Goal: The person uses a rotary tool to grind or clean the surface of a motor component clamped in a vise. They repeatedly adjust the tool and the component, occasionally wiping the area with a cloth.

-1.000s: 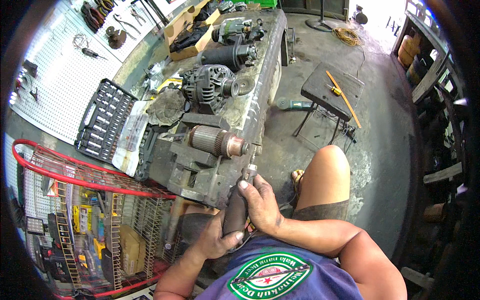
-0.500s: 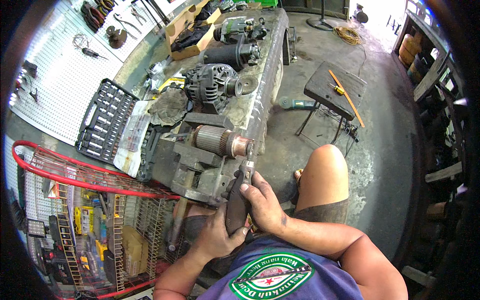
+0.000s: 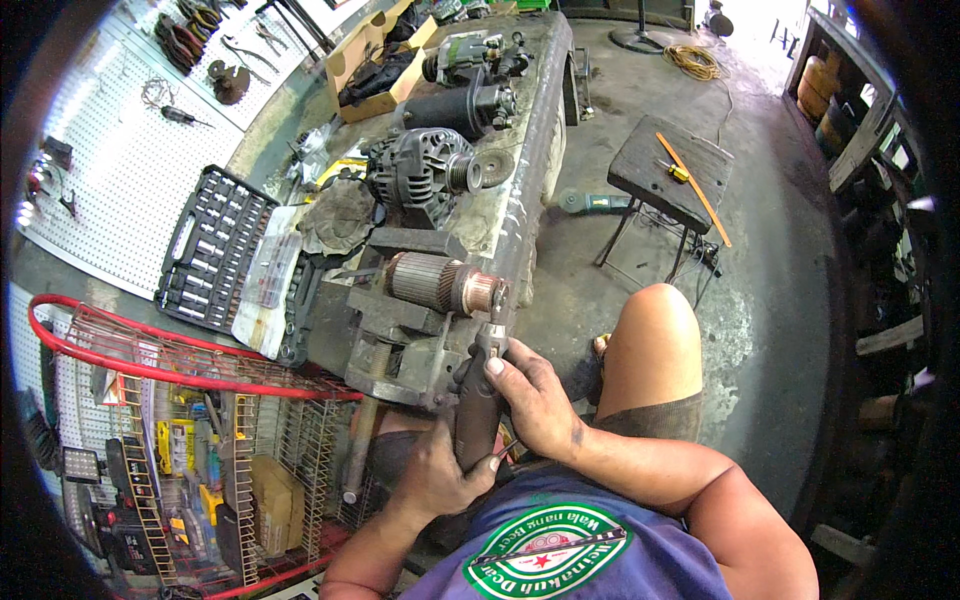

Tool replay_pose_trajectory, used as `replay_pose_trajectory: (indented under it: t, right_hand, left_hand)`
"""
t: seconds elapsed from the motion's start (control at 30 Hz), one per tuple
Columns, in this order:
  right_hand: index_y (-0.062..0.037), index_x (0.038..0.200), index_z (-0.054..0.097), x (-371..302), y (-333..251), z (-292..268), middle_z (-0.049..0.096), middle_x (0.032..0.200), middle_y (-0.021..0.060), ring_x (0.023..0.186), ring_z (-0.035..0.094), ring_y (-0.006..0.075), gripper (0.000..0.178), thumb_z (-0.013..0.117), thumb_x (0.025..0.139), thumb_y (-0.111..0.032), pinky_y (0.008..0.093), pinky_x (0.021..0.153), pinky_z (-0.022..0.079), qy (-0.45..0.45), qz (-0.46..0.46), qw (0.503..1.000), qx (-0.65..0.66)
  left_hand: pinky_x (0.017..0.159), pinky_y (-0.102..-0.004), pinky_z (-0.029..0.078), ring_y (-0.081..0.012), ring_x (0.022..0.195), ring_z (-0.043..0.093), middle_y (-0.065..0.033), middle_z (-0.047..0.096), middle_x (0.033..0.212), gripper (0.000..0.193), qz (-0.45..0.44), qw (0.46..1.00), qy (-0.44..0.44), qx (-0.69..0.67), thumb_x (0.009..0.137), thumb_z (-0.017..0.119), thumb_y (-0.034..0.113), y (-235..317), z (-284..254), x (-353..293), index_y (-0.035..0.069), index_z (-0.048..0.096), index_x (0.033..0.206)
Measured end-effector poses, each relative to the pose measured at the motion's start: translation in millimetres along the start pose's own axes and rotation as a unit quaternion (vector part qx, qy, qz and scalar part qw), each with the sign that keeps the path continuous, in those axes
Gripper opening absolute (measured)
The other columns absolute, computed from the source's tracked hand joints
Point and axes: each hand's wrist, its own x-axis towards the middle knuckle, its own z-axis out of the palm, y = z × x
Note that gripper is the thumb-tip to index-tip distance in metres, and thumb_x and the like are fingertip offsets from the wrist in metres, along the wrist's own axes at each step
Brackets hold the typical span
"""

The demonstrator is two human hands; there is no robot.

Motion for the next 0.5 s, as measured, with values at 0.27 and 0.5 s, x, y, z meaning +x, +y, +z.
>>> replay_pose_trajectory:
  t: [0.27,0.5]
  right_hand:
    - [0.0029,0.135,0.061,-7,3,-4,0.070,0.113,0.0070,0.102,0.063,0.0136,0.041,0.048,0.114,-0.030,0.0323,0.094,0.053,0.052,0.001,0.998,-0.032]
    - [0.0033,0.131,0.058,1,6,0,0.070,0.098,0.0084,0.089,0.064,0.0161,0.049,0.056,0.113,-0.042,0.0332,0.082,0.054,0.034,-0.041,0.998,0.017]
  left_hand:
    - [0.078,-0.0580,0.060,-0.0544,0.091,0.072,-0.0345,0.071,0.102,0.076,-0.036,0.998,0.012,0.056,0.081,0.084,0.031,16,21,-2,-0.006,0.050,0.138]
    - [0.093,-0.0533,0.059,-0.0466,0.105,0.074,-0.0308,0.072,0.114,0.082,-0.033,0.999,-0.028,0.011,0.083,0.082,0.034,3,10,-1,-0.006,0.048,0.146]
